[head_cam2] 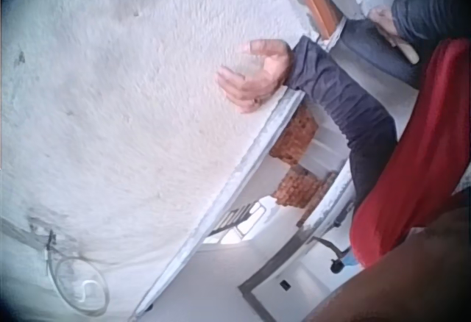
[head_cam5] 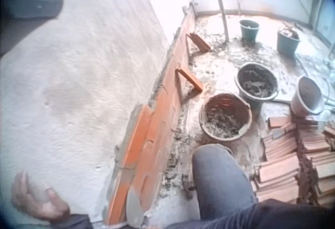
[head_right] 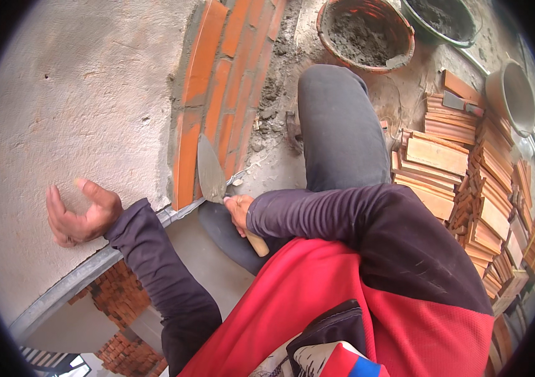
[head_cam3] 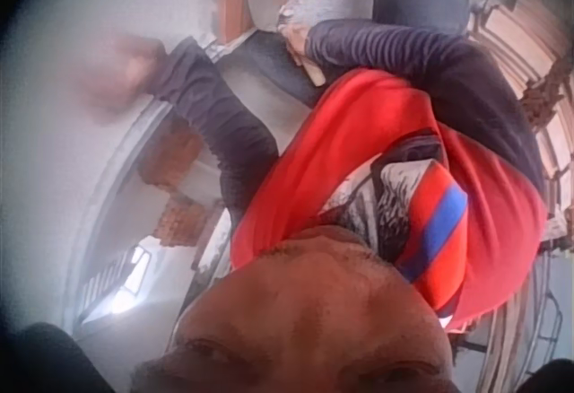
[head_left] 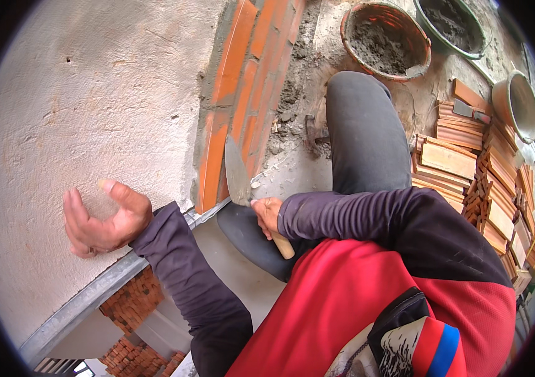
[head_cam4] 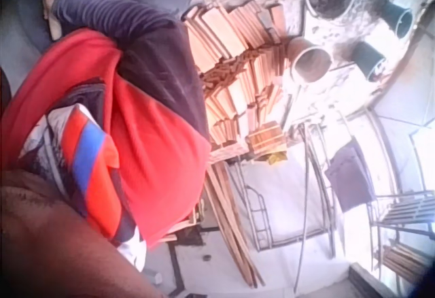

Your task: The person applies mortar to the edge of a brick on a wall using a trowel and then smooths the joints between the bricks.

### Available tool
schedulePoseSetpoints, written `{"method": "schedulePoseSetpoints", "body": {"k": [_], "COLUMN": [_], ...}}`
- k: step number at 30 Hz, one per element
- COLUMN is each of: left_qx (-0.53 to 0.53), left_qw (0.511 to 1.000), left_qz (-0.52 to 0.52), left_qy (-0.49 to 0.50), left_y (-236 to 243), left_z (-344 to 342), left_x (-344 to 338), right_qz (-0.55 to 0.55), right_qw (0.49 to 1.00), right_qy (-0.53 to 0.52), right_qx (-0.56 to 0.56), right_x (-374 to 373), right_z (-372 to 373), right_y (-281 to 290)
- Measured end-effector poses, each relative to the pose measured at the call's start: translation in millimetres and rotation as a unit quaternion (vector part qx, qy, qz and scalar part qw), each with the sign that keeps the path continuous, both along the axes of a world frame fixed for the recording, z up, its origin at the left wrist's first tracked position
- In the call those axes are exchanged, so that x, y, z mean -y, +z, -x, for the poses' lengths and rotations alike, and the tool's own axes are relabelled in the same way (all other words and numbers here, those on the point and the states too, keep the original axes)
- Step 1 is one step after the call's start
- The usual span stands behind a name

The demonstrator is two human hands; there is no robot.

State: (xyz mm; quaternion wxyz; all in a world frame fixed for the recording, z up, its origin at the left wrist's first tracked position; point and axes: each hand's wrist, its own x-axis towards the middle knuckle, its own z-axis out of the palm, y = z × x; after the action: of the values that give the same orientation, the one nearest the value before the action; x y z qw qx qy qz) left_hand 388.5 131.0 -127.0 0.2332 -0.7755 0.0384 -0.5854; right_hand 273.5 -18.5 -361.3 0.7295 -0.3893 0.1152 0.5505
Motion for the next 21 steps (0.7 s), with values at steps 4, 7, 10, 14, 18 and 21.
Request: {"method": "schedulePoseSetpoints", "body": {"k": [4, 7, 10, 14, 18, 21], "left_qx": [0.002, 0.006, 0.013, 0.017, 0.020, 0.025], "left_qw": [0.999, 0.999, 0.999, 0.999, 0.999, 0.999], "left_qz": [-0.013, -0.012, -0.009, 0.000, 0.003, -0.001], "left_qy": [0.034, 0.038, 0.042, 0.044, 0.027, 0.038], "left_y": [0, 0, 1, -1, 1, -1], "left_z": [2, 4, 1, 3, 0, 1], "left_x": [4, 2, 8, 8, 9, 5], "right_qz": [0.004, 0.065, 0.104, 0.128, 0.148, 0.157], "right_qw": [0.998, 0.990, 0.975, 0.967, 0.970, 0.976], "right_qy": [-0.067, -0.081, -0.179, -0.216, -0.186, -0.123], "right_qx": [-0.019, 0.098, 0.086, 0.040, 0.051, 0.084], "right_x": [7, 21, 29, 56, 77, 85], "right_z": [15, -31, -104, -174, -208, -213], "right_y": [3, 14, 8, 25, 17, 20]}}
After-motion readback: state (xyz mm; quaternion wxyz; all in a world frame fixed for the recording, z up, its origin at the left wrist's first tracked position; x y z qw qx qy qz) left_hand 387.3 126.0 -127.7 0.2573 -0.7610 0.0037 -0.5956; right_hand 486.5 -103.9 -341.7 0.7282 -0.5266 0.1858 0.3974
